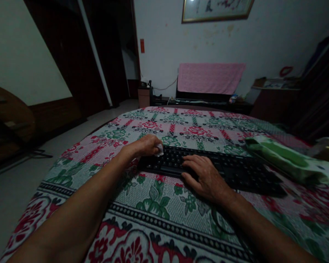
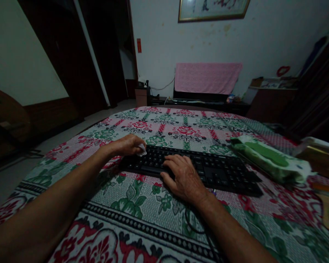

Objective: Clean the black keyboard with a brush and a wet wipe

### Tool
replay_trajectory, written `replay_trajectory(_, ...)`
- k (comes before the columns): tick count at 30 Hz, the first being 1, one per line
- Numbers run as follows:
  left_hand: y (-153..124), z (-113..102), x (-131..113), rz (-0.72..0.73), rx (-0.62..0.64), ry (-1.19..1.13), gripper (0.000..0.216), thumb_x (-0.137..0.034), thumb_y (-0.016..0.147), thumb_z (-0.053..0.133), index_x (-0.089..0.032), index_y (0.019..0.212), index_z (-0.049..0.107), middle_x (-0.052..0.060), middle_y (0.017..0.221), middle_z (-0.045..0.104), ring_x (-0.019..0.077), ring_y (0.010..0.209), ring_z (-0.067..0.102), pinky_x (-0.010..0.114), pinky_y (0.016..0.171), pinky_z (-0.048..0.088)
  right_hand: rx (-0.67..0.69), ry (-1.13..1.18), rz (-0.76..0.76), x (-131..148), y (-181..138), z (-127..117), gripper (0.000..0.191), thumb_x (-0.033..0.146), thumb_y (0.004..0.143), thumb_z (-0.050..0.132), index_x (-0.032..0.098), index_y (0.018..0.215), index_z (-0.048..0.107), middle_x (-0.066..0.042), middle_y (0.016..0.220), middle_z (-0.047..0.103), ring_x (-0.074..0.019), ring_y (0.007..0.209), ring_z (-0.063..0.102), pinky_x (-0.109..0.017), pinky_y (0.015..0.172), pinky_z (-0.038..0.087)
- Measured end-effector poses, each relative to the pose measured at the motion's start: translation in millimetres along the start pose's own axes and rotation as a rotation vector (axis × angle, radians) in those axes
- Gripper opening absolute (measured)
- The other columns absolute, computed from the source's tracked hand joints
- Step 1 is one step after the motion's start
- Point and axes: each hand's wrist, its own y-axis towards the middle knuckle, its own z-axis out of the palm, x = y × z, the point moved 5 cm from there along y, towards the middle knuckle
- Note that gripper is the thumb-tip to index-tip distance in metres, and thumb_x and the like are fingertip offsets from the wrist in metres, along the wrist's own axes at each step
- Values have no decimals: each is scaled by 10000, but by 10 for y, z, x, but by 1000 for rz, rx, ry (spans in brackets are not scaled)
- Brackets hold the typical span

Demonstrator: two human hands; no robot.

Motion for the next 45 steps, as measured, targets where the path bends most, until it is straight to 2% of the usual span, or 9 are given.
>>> replay_trajectory(5,-62,-126,91,-85,8,83,230,-150,719,529,-161,869,703,36,801,703,139,716,598,219,640,400,-9,6,12,-10,-3,11,201,301,861,537,189,1013,606,-99,1169,618,-241,1099,539,-465,961,382)
replay_trajectory(13,-18,-64,-147,59,-11,35,297,-125,703,524,-210,919,708,16,877,703,136,790,593,215,711,409,-21,12,5,-9,-6,19,203,287,853,536,192,1015,612,-108,1167,618,-246,1093,546,-475,949,392)
replay_trajectory(19,-49,-72,174,-108,76,88,269,-166,686,550,-208,892,719,14,797,702,136,724,587,207,645,405,-26,13,8,-1,-9,15,200,288,852,537,195,1014,607,-97,1153,625,-242,1083,548,-472,956,390)
replay_trajectory(23,-88,-169,313,-168,64,172,296,-149,669,528,-223,879,723,22,789,703,139,708,585,205,611,390,-20,7,17,8,1,4,202,282,847,540,187,1014,605,-100,1160,620,-242,1084,543,-466,949,394)
replay_trajectory(27,-95,-208,159,-119,28,98,304,-133,674,531,-215,897,721,22,816,705,140,757,594,203,653,406,-25,10,17,3,4,3,201,278,839,540,197,1008,612,-99,1152,623,-242,1076,549,-476,941,396)
replay_trajectory(31,-77,-134,-8,-66,78,13,276,-128,676,547,-197,884,715,11,808,704,127,736,590,201,660,413,-29,7,9,-11,-3,18,205,284,842,535,198,1013,611,-99,1152,625,-243,1085,546,-479,947,391)
replay_trajectory(35,-87,-93,128,-153,141,73,249,-144,672,549,-191,849,717,7,750,696,125,696,582,198,619,403,-20,-1,11,-13,-3,28,196,292,853,532,192,1006,604,-96,1155,622,-236,1083,544,-463,959,384)
replay_trajectory(39,-106,-145,252,-185,126,142,289,-142,658,533,-202,866,724,23,759,693,147,708,594,219,625,406,-15,7,20,-5,1,20,193,291,854,535,189,1002,605,-101,1156,620,-238,1086,542,-453,958,384)
replay_trajectory(45,-62,-118,-89,-21,36,-3,307,-133,682,529,-215,913,713,13,832,703,142,762,598,220,682,420,-13,15,21,0,-1,19,192,283,850,534,197,1007,604,-92,1157,620,-236,1096,537,-462,958,384)
